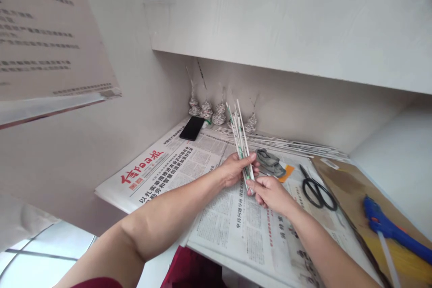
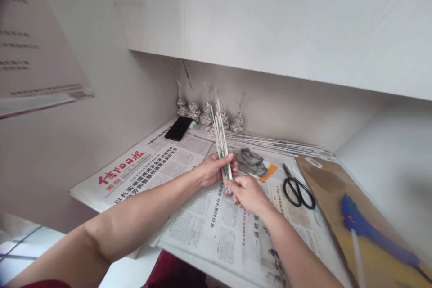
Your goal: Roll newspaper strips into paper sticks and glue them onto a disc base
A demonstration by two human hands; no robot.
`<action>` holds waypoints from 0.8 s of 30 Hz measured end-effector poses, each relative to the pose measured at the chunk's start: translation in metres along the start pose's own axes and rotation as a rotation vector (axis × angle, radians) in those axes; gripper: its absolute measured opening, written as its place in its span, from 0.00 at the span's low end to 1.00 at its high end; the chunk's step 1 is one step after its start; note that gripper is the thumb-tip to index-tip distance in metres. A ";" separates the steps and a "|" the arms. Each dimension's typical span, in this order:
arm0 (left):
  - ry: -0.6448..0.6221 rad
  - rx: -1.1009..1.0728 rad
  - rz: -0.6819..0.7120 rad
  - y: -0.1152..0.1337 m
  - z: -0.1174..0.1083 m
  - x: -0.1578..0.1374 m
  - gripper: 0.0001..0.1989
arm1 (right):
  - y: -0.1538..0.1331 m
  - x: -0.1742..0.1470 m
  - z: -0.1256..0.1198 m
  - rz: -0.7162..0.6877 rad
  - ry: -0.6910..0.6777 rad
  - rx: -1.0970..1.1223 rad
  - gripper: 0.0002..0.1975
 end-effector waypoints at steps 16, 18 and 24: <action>0.076 -0.163 0.017 0.018 -0.009 0.005 0.15 | -0.019 -0.007 0.010 -0.085 -0.116 0.339 0.16; 0.069 -0.167 0.017 0.020 -0.008 0.004 0.15 | -0.018 -0.006 0.010 -0.078 -0.101 0.337 0.16; 0.039 -0.097 0.022 0.015 -0.006 0.003 0.18 | -0.013 -0.004 0.015 -0.055 -0.092 0.291 0.17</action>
Point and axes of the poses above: each hand's wrist, its own x-axis towards the middle knuckle, its own z-axis out of the palm, y = z × x, the point moved 8 cm from there along x, towards the middle knuckle, and after that the axes turned 5 degrees about x, right-handed, at the moved point
